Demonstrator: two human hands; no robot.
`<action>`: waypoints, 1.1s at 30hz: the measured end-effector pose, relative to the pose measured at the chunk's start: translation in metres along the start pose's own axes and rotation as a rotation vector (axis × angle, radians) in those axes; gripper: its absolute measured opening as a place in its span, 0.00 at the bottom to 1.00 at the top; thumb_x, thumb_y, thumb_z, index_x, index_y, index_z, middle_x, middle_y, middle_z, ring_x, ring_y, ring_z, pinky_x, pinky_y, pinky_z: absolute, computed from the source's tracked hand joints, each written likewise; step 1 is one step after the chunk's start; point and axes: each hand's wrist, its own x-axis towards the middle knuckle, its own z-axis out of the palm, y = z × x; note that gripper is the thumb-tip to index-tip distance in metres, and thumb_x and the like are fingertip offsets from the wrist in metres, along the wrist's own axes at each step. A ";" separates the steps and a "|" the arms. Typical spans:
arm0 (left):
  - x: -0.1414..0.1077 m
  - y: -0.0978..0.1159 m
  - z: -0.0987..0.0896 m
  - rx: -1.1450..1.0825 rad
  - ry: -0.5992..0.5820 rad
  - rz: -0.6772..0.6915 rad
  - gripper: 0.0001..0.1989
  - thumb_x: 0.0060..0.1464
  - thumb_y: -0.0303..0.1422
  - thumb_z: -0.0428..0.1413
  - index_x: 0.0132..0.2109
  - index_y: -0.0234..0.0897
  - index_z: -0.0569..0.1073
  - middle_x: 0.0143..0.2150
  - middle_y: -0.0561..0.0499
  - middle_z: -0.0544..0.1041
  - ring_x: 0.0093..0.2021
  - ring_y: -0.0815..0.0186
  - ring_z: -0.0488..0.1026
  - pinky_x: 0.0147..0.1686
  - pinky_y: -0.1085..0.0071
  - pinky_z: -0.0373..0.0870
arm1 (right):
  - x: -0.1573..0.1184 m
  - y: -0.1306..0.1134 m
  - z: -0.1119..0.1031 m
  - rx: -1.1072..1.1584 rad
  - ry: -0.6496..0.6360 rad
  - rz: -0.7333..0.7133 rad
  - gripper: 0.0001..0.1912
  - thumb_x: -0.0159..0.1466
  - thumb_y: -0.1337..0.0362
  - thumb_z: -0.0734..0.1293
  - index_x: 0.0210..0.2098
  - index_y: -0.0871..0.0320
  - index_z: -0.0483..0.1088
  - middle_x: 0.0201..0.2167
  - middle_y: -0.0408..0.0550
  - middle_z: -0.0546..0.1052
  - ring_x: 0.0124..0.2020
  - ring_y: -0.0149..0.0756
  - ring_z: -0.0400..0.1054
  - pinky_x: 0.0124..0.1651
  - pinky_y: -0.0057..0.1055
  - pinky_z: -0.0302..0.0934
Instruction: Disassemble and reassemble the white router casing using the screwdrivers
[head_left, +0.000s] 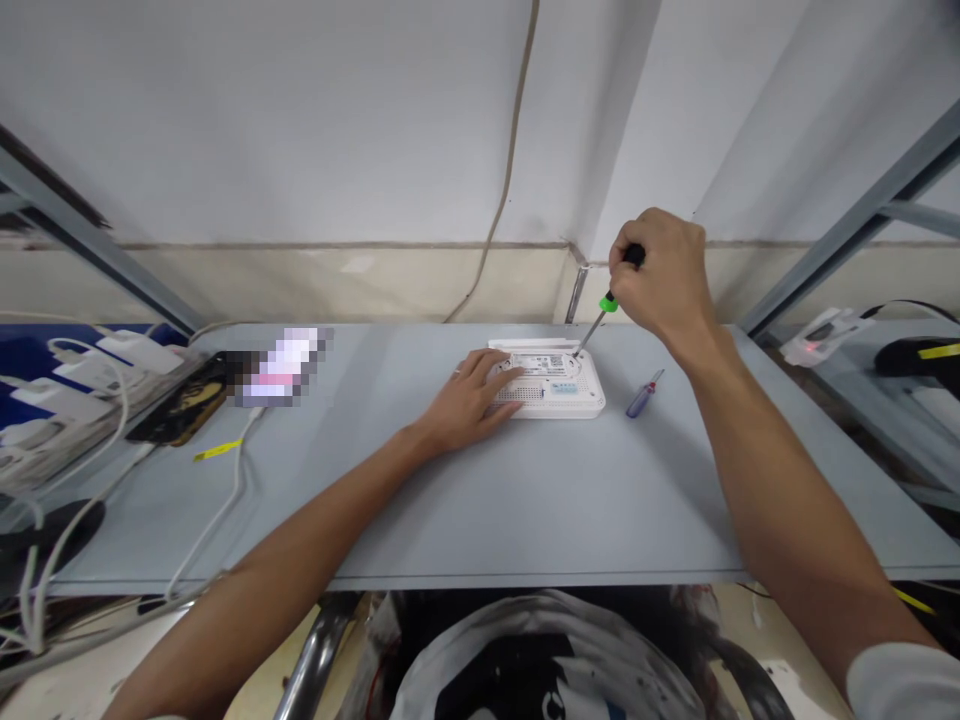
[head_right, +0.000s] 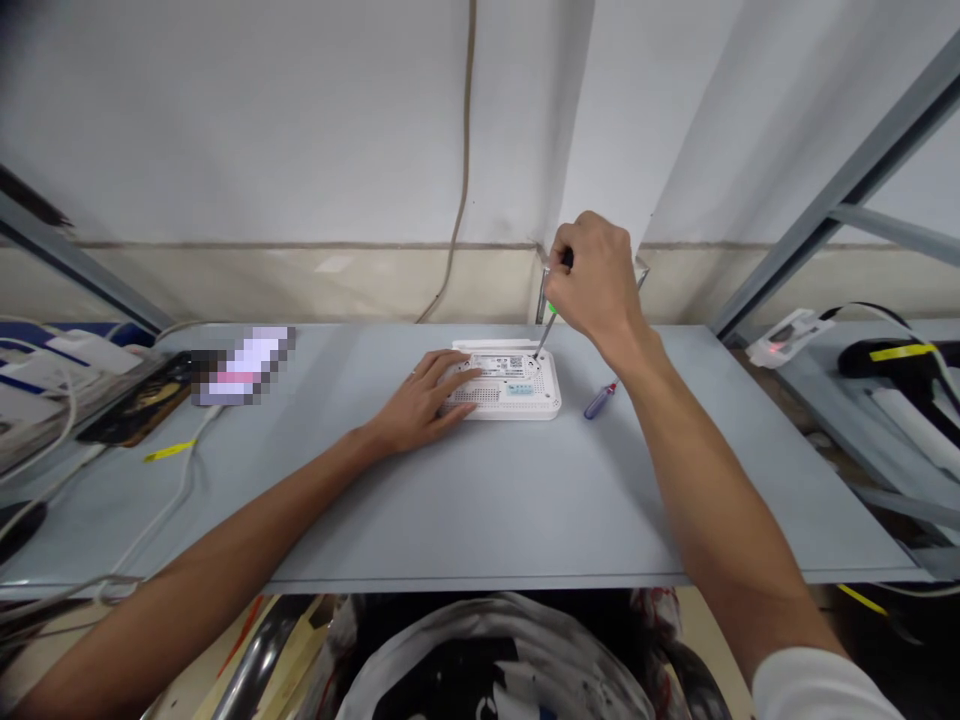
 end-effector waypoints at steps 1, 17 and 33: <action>0.000 0.000 0.000 0.002 0.004 0.005 0.23 0.70 0.42 0.54 0.67 0.38 0.68 0.66 0.36 0.68 0.68 0.46 0.61 0.65 0.41 0.67 | -0.001 -0.003 -0.002 0.024 0.020 0.004 0.16 0.53 0.81 0.64 0.21 0.53 0.63 0.27 0.46 0.70 0.30 0.40 0.64 0.39 0.42 0.59; -0.001 0.009 0.006 0.012 -0.037 0.095 0.27 0.70 0.35 0.54 0.73 0.43 0.62 0.70 0.38 0.68 0.72 0.44 0.59 0.64 0.38 0.68 | -0.010 -0.037 -0.001 0.444 0.061 -0.001 0.13 0.49 0.79 0.61 0.21 0.54 0.68 0.25 0.42 0.73 0.29 0.36 0.65 0.36 0.37 0.58; 0.003 0.012 0.000 0.028 -0.035 0.111 0.31 0.71 0.36 0.52 0.76 0.44 0.55 0.67 0.42 0.73 0.69 0.47 0.64 0.63 0.46 0.66 | -0.013 -0.041 -0.001 0.319 0.011 -0.014 0.11 0.49 0.76 0.60 0.22 0.52 0.66 0.26 0.44 0.74 0.30 0.40 0.68 0.35 0.40 0.62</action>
